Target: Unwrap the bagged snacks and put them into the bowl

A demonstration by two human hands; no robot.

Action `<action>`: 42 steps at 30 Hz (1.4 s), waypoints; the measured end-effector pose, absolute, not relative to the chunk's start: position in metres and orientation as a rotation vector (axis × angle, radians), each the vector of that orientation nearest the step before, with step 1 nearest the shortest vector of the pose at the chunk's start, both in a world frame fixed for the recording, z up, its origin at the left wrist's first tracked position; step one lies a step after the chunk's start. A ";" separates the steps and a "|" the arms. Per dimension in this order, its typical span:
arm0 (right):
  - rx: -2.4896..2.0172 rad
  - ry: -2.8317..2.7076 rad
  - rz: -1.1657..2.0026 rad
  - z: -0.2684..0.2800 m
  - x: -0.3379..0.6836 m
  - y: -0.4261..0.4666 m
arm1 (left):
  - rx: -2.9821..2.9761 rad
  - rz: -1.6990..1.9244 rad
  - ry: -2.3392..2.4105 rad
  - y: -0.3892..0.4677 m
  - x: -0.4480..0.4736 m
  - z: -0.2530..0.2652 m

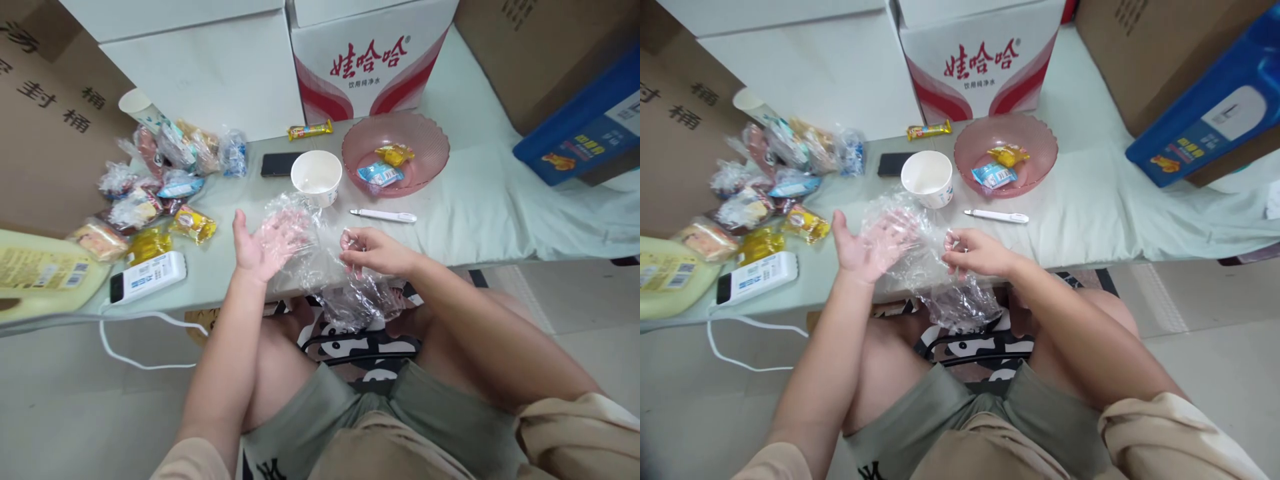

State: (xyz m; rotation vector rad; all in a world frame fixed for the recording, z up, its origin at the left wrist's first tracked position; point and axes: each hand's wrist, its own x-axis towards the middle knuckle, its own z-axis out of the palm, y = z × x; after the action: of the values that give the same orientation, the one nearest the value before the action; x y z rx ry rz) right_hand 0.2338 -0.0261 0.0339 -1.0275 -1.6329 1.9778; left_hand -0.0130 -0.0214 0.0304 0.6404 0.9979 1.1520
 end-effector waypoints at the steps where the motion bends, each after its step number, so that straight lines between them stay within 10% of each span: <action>1: -1.064 -1.573 1.953 0.031 0.231 -0.027 | 0.645 1.077 0.971 -0.024 -0.009 0.030; 16: -1.282 -1.359 1.923 0.021 0.215 -0.027 | 0.971 0.624 1.139 -0.031 -0.011 0.027; 24: -0.867 -1.330 1.953 0.013 0.230 -0.030 | 0.930 1.043 1.100 -0.036 -0.018 0.029; 34: -1.023 -2.176 0.769 0.000 0.239 -0.016 | 1.013 0.993 1.242 -0.009 -0.018 0.008; 42: -1.140 -2.116 0.783 0.001 0.250 -0.018 | 1.149 1.065 1.235 -0.012 -0.012 0.005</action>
State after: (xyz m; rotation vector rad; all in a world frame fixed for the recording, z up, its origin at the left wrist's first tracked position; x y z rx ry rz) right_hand 0.2503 -0.0184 0.0013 -1.1403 -2.1161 0.7835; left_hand -0.0122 -0.0117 0.0048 1.1486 1.2347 1.0648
